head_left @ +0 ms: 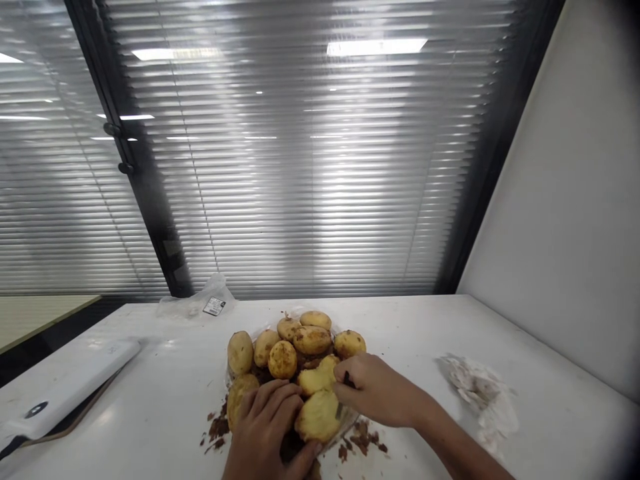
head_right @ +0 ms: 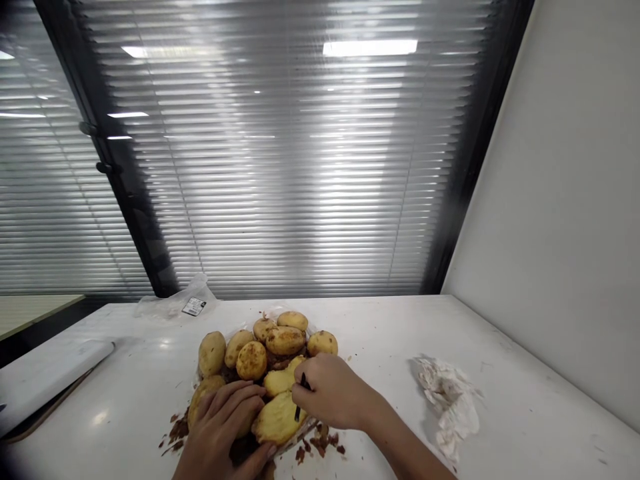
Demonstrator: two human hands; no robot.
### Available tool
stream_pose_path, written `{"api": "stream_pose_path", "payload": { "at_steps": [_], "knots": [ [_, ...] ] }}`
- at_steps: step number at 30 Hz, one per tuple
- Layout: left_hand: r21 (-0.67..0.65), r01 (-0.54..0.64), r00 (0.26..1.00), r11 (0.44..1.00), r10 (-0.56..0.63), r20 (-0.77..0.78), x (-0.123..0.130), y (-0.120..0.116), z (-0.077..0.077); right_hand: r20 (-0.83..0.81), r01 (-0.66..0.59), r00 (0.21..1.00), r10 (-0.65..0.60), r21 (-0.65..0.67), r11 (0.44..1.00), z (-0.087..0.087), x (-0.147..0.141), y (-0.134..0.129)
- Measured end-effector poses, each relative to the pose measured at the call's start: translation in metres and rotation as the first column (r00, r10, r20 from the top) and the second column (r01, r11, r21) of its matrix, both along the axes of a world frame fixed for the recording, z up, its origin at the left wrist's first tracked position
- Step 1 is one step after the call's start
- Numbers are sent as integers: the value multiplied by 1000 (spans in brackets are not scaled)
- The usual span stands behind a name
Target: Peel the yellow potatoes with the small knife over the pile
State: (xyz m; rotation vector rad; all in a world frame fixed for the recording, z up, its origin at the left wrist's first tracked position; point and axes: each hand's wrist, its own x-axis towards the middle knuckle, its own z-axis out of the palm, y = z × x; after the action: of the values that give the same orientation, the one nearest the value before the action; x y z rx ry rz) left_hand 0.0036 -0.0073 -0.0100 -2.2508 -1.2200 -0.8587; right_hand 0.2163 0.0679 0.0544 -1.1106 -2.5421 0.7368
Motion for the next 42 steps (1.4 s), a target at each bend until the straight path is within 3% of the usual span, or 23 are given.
{"api": "stream_pose_path", "payload": {
  "at_steps": [5,11,18,22,25,32,36,39,42],
  "knots": [
    [-26,5,1000,1000,-5,9,-1,1,-1,31,98,995,-100,56,994,1,1,2],
    [-12,10,1000,1000,-10,28,0,3,-1,4,-25,1000,25,-19,1000,3,1,-1],
    [-17,4,1000,1000,-3,18,-1,1,-1,84,61,994,-64,36,997,2,2,3],
    [-5,11,1000,1000,-11,16,0,1,0,-17,-87,996,86,-55,995,4,3,2],
    [-5,-3,1000,1000,3,13,1,1,1,-48,-121,992,117,-90,989,3,3,1],
    [-11,-8,1000,1000,8,3,0,1,-1,-16,-22,1000,22,-48,999,5,5,3],
    [-6,-1,1000,1000,1,7,0,1,-1,-99,-99,991,87,-125,987,6,3,0],
    [-16,1,1000,1000,-1,12,1,1,1,-44,-116,993,111,-143,983,4,1,0],
    [-19,5,1000,1000,-5,16,1,0,1,38,-21,999,24,-86,996,1,2,2]
  ]
}}
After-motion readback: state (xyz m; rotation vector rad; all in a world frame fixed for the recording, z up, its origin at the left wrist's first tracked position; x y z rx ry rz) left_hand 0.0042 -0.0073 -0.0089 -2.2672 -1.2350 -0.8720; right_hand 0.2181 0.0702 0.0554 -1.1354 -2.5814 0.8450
